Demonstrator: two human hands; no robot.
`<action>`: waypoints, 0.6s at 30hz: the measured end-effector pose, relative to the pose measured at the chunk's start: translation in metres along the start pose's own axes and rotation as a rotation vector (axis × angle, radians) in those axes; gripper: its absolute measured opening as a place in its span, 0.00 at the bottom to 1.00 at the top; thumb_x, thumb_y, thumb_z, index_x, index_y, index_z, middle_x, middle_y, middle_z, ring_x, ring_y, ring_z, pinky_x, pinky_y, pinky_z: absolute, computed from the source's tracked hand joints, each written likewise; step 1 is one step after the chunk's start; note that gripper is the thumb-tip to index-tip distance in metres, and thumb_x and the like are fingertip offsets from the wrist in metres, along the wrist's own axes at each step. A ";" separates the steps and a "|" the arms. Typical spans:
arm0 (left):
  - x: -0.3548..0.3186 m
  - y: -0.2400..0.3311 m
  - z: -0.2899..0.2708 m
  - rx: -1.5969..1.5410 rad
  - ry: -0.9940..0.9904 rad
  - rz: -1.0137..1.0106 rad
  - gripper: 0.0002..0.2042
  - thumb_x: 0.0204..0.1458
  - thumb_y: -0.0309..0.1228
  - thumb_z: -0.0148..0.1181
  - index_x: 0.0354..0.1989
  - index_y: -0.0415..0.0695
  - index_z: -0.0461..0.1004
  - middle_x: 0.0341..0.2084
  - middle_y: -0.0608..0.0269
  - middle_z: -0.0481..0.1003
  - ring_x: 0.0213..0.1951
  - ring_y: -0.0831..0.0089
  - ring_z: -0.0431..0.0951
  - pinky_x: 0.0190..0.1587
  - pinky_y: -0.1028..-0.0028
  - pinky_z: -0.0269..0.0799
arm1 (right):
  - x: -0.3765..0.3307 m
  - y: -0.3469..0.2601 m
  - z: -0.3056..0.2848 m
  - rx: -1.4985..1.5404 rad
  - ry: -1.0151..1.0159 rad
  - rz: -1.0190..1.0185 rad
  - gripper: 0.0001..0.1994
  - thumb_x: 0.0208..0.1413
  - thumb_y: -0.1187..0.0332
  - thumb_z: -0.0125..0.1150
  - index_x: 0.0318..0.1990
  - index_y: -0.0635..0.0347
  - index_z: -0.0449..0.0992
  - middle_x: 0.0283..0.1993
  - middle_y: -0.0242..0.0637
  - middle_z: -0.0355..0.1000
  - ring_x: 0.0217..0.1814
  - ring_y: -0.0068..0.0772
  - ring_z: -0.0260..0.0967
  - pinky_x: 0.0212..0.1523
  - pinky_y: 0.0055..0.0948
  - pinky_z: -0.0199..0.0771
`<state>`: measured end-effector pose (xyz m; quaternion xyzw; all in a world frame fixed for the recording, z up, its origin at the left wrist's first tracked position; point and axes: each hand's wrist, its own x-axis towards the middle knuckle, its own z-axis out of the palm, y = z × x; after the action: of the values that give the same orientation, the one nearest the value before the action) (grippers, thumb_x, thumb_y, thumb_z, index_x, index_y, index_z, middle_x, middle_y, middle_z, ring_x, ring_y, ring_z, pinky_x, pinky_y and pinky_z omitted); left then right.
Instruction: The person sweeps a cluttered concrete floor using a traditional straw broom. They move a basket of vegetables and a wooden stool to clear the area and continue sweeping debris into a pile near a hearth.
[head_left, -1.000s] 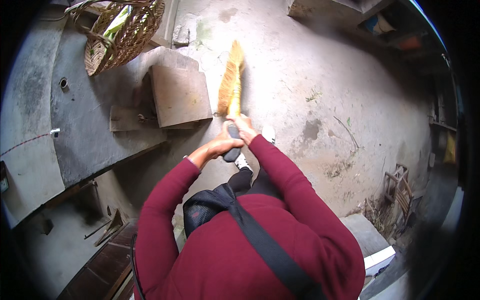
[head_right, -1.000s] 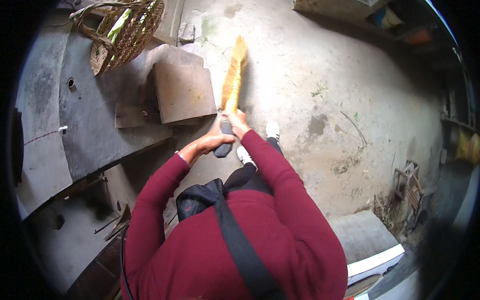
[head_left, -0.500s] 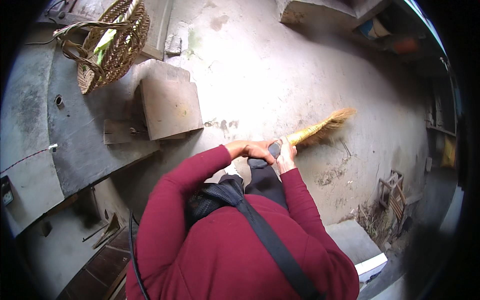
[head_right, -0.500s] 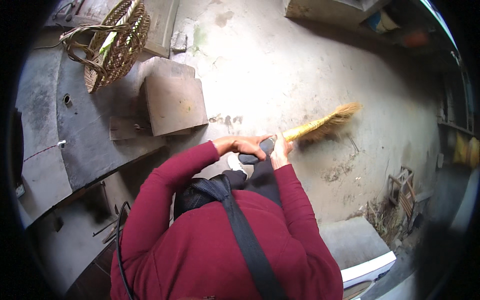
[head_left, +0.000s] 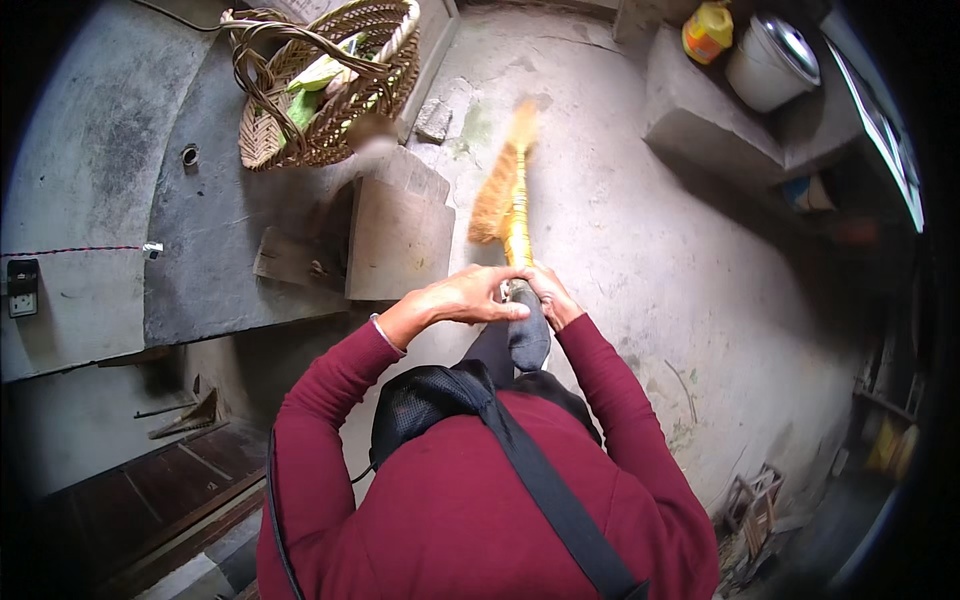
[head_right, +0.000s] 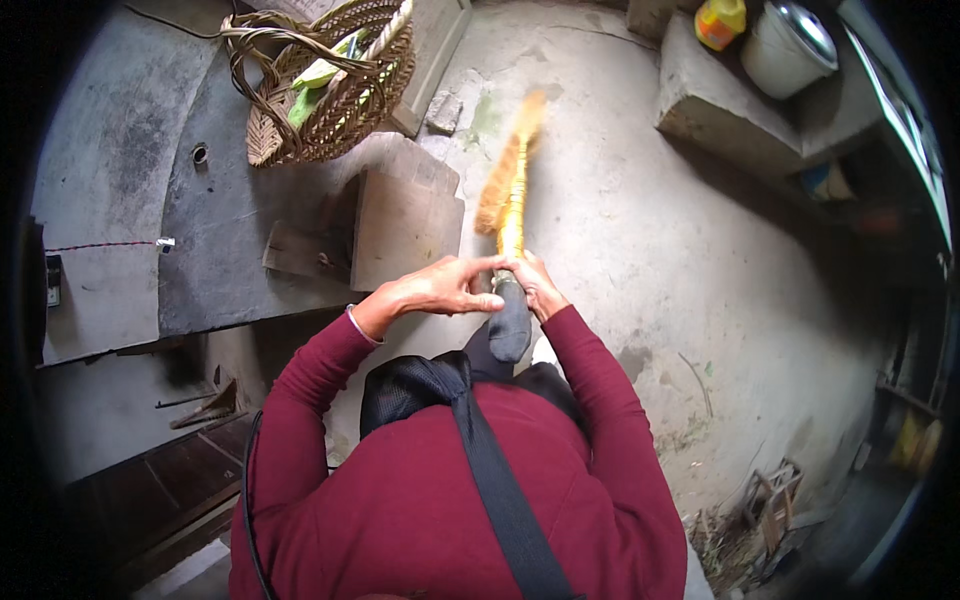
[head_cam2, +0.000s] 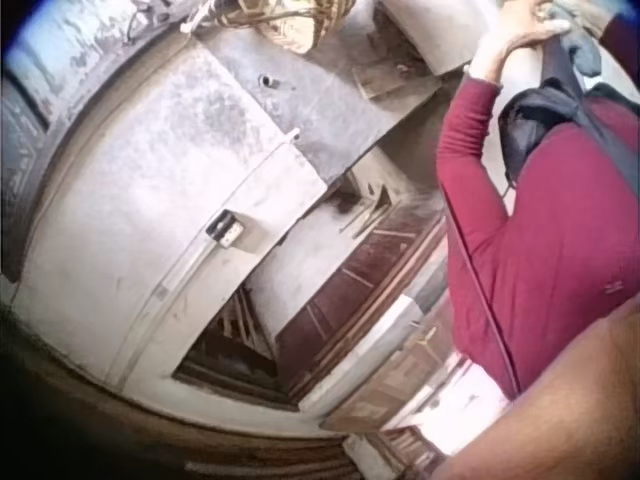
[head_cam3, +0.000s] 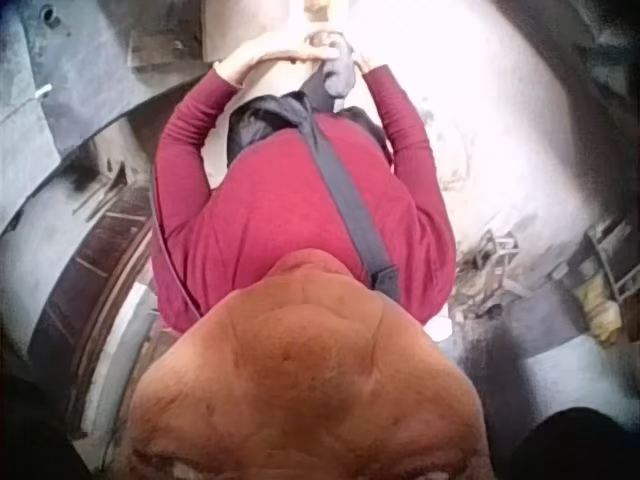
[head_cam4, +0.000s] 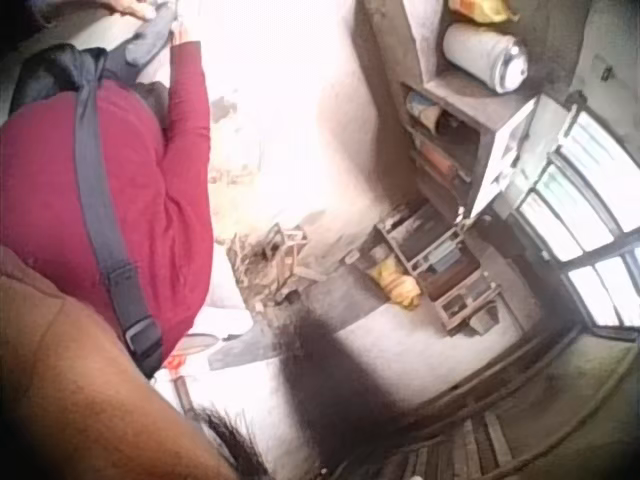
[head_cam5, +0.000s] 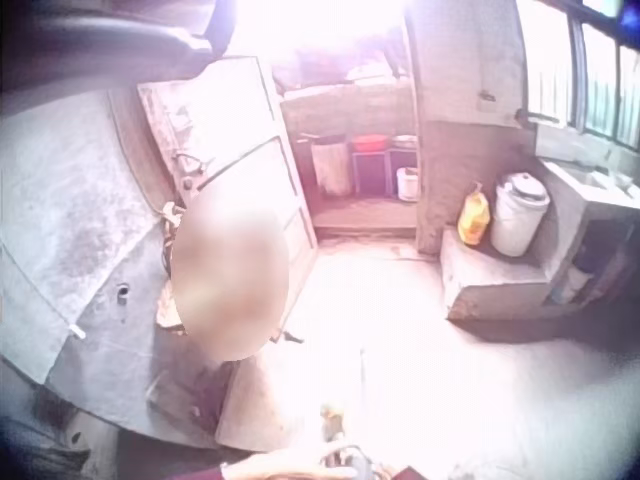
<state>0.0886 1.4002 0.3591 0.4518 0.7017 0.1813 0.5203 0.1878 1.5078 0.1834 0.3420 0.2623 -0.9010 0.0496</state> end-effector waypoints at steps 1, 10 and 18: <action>0.006 -0.014 -0.010 -0.007 0.157 0.050 0.32 0.44 0.43 0.60 0.56 0.42 0.57 0.18 0.62 0.70 0.20 0.77 0.69 0.25 0.75 0.66 | 0.024 -0.005 0.001 -0.156 0.009 0.003 0.17 0.38 0.75 0.61 0.39 0.62 0.67 0.28 0.36 0.68 0.23 0.26 0.67 0.22 0.25 0.70; 0.021 -0.087 -0.183 0.555 1.312 0.114 0.22 0.36 0.27 0.60 0.45 0.44 0.67 0.39 0.55 0.66 0.46 0.59 0.62 0.51 0.65 0.56 | 0.135 -0.068 -0.018 -0.294 0.139 0.276 0.17 0.38 0.75 0.62 0.38 0.64 0.68 0.24 0.36 0.68 0.18 0.28 0.68 0.19 0.26 0.71; 0.018 -0.133 -0.236 0.690 1.312 -0.294 0.21 0.41 0.38 0.60 0.42 0.41 0.66 0.35 0.54 0.70 0.38 0.57 0.69 0.44 0.62 0.59 | 0.150 -0.131 0.034 -0.362 0.159 -0.054 0.19 0.33 0.78 0.60 0.40 0.62 0.68 0.25 0.33 0.67 0.19 0.24 0.64 0.20 0.25 0.70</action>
<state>-0.1829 1.3960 0.3448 0.2902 0.9374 0.1120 -0.1565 0.0185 1.6164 0.1656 0.3903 0.4322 -0.8104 0.0651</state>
